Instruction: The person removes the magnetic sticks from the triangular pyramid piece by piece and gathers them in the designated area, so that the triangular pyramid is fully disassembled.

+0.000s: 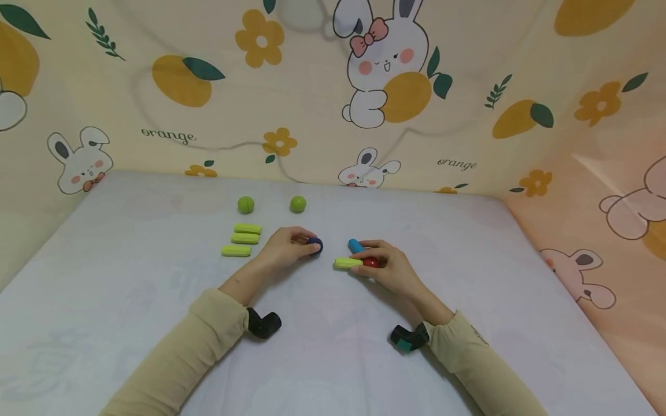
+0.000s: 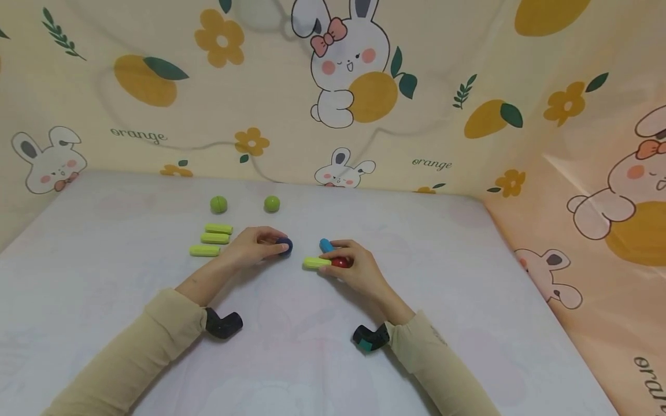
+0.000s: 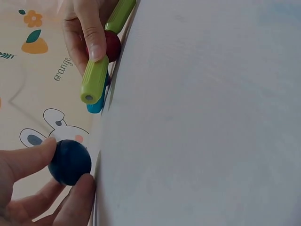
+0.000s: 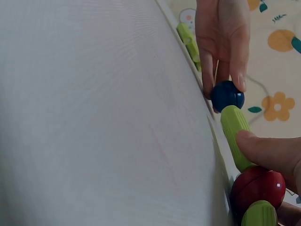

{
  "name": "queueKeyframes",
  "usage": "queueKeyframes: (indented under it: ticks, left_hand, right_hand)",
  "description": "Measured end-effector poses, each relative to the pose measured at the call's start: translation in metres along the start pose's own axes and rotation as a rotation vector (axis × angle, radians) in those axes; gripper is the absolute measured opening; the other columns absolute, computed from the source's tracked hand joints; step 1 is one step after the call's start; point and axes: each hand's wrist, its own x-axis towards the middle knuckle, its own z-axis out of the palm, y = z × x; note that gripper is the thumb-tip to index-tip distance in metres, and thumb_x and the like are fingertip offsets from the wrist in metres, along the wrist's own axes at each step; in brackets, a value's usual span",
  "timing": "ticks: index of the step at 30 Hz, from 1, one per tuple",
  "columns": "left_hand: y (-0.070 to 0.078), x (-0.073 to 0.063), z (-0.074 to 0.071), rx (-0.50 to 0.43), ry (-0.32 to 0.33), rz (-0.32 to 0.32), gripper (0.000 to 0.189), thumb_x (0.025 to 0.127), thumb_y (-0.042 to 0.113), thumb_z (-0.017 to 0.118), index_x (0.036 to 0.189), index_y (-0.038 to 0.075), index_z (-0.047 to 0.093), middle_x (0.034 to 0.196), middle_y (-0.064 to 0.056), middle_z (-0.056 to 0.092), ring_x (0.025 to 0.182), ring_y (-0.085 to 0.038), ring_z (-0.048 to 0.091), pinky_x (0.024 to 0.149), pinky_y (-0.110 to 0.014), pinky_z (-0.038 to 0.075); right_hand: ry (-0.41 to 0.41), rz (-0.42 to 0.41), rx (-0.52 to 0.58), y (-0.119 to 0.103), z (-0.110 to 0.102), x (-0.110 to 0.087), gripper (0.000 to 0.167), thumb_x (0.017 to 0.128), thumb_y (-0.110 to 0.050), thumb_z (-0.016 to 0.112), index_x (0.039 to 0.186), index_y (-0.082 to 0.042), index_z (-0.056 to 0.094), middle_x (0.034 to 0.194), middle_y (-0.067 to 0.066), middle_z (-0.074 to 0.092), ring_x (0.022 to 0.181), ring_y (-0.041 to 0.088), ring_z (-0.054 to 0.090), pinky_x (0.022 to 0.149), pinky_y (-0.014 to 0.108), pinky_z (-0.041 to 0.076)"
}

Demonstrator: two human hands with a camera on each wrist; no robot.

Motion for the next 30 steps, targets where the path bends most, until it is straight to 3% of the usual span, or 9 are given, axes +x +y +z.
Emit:
queueKeyframes:
  ticks: [11,20,30]
  left_hand:
    - [0.004,0.013,0.008,-0.11,0.09,-0.042,0.039,0.09,0.026,0.068,0.125,0.011,0.061,0.122,-0.013,0.061,0.112,-0.027,0.056,0.099,-0.042,0.043]
    - [0.01,0.023,0.018,-0.149,0.2,-0.033,0.037,0.089,0.022,0.069,0.124,0.01,0.062,0.123,-0.014,0.059,0.111,-0.028,0.058,0.097,-0.042,0.045]
    - [0.022,0.04,0.023,-0.168,0.248,-0.053,0.036,0.089,0.021,0.069,0.123,0.01,0.062,0.119,-0.013,0.06,0.108,-0.026,0.058,0.093,-0.038,0.047]
  right_hand:
    - [-0.011,0.007,0.025,-0.001,0.0,0.001,0.027,0.081,-0.019,0.077,0.107,-0.011,0.074,0.133,0.012,0.056,0.126,0.033,0.049,0.102,0.049,0.041]
    - [-0.008,0.009,0.018,0.001,0.0,0.001,0.028,0.081,-0.019,0.077,0.107,-0.011,0.074,0.133,0.012,0.057,0.125,0.033,0.049,0.101,0.049,0.042]
    - [-0.011,0.005,0.006,0.001,-0.001,0.002,0.027,0.081,-0.018,0.078,0.107,-0.011,0.074,0.132,0.012,0.057,0.125,0.033,0.049,0.101,0.049,0.043]
